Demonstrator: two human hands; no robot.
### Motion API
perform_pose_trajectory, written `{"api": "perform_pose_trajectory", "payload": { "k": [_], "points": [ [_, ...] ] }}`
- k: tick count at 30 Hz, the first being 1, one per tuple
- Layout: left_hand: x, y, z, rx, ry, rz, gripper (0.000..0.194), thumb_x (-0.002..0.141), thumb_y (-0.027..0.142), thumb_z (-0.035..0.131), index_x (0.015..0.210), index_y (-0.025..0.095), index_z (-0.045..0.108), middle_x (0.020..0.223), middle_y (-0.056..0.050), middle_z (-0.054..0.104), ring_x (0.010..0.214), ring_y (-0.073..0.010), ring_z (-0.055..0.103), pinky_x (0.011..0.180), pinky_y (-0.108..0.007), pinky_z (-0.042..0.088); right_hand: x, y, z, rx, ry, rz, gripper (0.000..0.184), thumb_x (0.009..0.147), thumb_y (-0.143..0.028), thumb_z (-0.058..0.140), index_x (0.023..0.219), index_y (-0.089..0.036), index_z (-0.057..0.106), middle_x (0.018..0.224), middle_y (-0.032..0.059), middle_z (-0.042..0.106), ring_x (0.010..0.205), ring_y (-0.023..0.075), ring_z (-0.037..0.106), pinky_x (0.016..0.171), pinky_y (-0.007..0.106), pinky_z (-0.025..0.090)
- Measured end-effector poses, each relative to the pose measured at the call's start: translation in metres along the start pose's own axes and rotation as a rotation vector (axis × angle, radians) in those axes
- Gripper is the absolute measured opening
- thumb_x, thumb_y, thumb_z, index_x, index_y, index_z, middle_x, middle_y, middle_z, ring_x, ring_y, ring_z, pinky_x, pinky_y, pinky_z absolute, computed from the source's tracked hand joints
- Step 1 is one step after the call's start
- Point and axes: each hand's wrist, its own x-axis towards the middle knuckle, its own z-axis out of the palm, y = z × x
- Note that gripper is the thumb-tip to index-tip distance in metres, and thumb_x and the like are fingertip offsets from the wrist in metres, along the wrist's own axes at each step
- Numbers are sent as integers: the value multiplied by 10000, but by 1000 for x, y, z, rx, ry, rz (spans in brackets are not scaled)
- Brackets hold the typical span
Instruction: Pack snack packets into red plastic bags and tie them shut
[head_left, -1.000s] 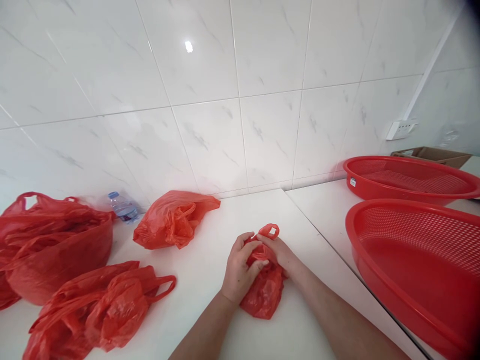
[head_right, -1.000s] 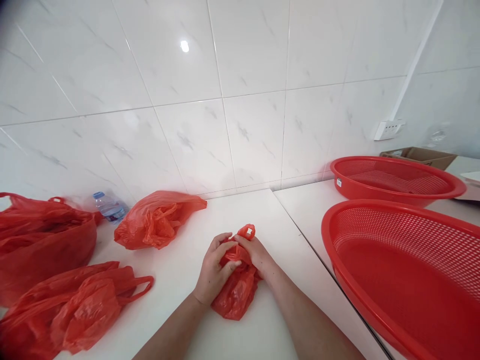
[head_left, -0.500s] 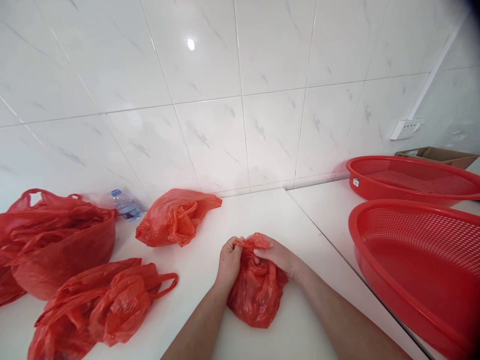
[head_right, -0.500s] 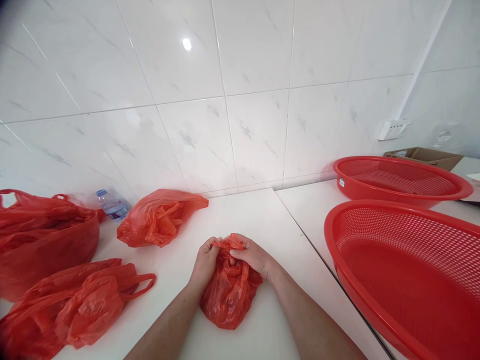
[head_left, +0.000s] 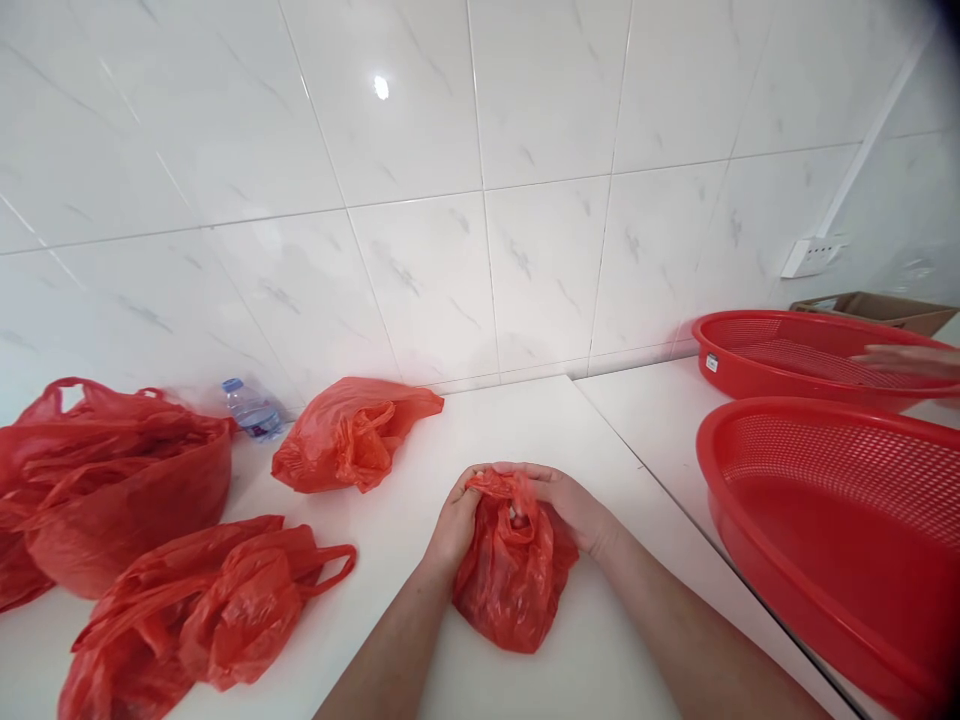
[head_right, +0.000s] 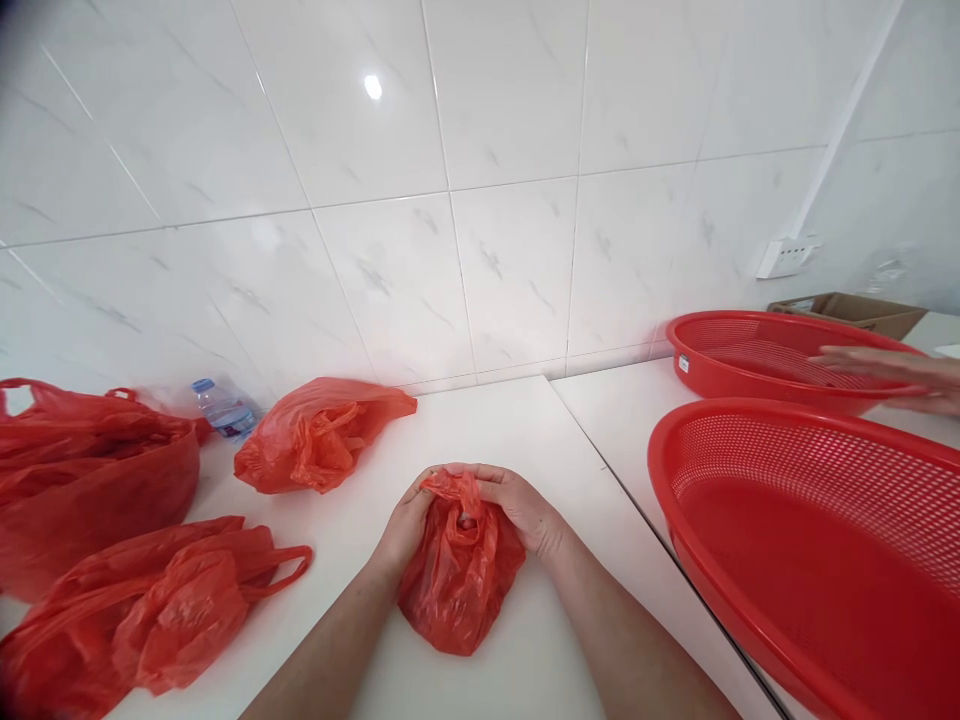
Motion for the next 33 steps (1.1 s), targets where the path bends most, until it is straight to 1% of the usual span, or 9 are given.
{"api": "perform_pose_trajectory", "payload": {
  "k": [4,9,11,14,17,20,26,30,33],
  "points": [
    [3,-3,-3,5,-21,-11,274,724,262,640,981,171,657,900,-53,688,835,-215,637,753,-298,477,2,3,-1,-62,-14,-57,471,638,-229,770,1083,-251,618,1001,23,667,847,175,626,795,327,473],
    [6,-9,-10,-77,56,-41,257,731,283,615,964,177,630,933,-40,673,810,-192,637,757,-287,474,6,7,-6,-292,43,-86,531,642,-177,722,1136,-287,563,944,-4,649,768,158,603,731,321,475],
    [6,-10,-11,-106,57,-45,264,743,309,610,977,186,613,931,-35,667,799,-184,636,742,-280,474,8,11,-7,-453,103,-112,440,656,-166,677,1076,-269,594,887,-11,639,740,155,582,689,304,459],
    [6,-9,-9,-131,22,-34,246,740,303,623,958,192,597,906,-31,661,782,-176,632,711,-265,469,10,17,-9,-673,248,-163,177,654,-170,622,826,-211,638,739,-20,606,653,142,526,586,267,397],
    [5,-7,-4,-138,-83,-28,194,744,290,642,904,188,598,897,-33,660,754,-163,620,684,-248,453,10,20,-9,-738,380,-200,30,652,-171,560,628,-185,572,611,-31,538,564,116,438,520,252,315],
    [4,-7,-3,-93,-178,-33,165,773,298,643,887,182,613,885,-34,657,703,-136,595,666,-235,434,10,19,-10,-716,430,-236,62,660,-173,518,627,-188,568,634,-26,553,589,122,446,538,255,317],
    [4,-13,-6,108,-242,-47,193,763,343,674,835,166,647,821,-26,648,680,-125,567,656,-232,417,14,11,-18,-611,425,-241,187,667,-178,517,801,-202,646,766,-6,637,657,138,543,627,271,413],
    [6,-17,-6,166,-236,-54,185,748,330,687,830,168,646,791,-15,643,674,-123,564,662,-238,423,12,5,-26,-338,302,-125,271,647,-178,590,912,-207,640,766,-10,643,618,127,567,641,280,452],
    [8,-21,-8,160,-215,-40,177,734,312,701,825,174,639,811,-13,647,684,-128,575,673,-247,430,6,2,-31,-108,164,-102,335,643,-210,639,977,-212,621,850,9,657,728,158,617,734,314,482]
  ]
}}
